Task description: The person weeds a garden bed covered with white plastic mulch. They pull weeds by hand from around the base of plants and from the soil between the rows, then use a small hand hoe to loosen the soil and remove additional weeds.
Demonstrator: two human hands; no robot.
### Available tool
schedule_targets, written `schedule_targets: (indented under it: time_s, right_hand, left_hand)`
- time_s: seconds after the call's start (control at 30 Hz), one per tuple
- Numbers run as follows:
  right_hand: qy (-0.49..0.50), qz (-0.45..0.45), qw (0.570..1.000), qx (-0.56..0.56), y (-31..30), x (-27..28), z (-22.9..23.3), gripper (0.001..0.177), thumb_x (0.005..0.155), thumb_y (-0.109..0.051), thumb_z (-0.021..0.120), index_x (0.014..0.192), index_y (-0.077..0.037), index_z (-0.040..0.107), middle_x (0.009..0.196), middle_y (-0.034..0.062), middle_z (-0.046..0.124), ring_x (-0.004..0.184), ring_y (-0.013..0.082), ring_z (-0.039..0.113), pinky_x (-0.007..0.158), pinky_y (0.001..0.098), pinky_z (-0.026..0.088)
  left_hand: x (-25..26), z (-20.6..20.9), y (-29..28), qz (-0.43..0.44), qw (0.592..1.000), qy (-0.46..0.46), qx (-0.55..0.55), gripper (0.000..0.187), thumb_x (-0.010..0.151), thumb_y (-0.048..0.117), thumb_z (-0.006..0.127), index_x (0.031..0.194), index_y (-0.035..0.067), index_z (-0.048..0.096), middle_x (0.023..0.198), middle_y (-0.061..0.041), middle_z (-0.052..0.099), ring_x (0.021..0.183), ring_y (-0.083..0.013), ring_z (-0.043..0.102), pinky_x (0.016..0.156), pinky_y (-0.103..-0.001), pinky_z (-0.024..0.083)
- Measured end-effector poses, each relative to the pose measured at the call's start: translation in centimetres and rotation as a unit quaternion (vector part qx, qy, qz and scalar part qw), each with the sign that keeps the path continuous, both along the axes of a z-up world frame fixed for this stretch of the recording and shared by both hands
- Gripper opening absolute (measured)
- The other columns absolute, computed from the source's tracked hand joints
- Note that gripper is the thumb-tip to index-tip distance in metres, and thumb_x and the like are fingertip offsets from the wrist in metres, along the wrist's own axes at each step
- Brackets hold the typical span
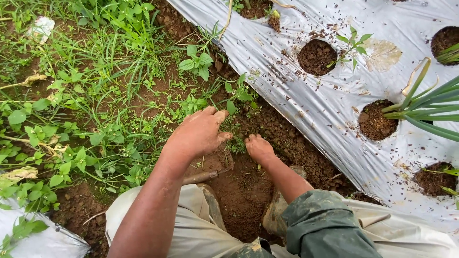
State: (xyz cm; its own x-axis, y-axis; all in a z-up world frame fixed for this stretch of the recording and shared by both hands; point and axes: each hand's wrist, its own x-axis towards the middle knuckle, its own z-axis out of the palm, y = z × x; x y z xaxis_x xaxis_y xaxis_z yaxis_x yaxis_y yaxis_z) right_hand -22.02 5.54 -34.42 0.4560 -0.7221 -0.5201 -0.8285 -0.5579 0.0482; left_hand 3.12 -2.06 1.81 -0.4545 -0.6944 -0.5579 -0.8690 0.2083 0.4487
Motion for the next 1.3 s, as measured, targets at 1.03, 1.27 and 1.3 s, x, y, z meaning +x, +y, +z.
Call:
schedule_targets:
  time_s: [1.03, 1.27, 1.3]
  right_hand:
    - [-0.145, -0.051, 0.986, -0.072, -4.6, -1.1, 2.0, 0.022, 0.097, -0.003, 0.059, 0.116, -0.006, 0.067, 0.105, 0.0140, 0.064, 0.094, 0.0339, 0.073, 0.068, 0.0421, 0.065]
    - [-0.012, -0.032, 0.997, -0.074, -4.7, 3.8, 3.6, 0.020, 0.099, -0.005, 0.061, 0.118, 0.002, 0.063, 0.108, 0.0194, 0.061, 0.095, 0.0348, 0.073, 0.062, 0.0399, 0.068]
    - [0.002, -0.039, 0.996, -0.082, -4.9, 4.0, 3.0, 0.021, 0.099, -0.006, 0.062, 0.118, 0.002, 0.063, 0.109, 0.0198, 0.061, 0.096, 0.0346, 0.073, 0.062, 0.0394, 0.067]
  left_hand:
    - [-1.2, 1.0, 0.1, -0.002, 1.000, -0.002, 0.017, 0.060, 0.102, 0.038, 0.057, 0.153, 0.008, 0.045, 0.142, -0.028, 0.052, 0.134, -0.0450, 0.052, 0.112, -0.072, 0.034]
    - [-0.9, 0.3, -0.3, -0.019, 1.000, -0.013, 0.009, 0.059, 0.102, 0.040, 0.057, 0.150, 0.008, 0.048, 0.140, -0.026, 0.053, 0.132, -0.0432, 0.055, 0.111, -0.071, 0.037]
    - [-0.8, 0.2, -0.3, -0.017, 1.000, -0.010, 0.007, 0.059, 0.101, 0.040, 0.057, 0.150, 0.008, 0.048, 0.141, -0.026, 0.053, 0.132, -0.0431, 0.055, 0.111, -0.071, 0.037]
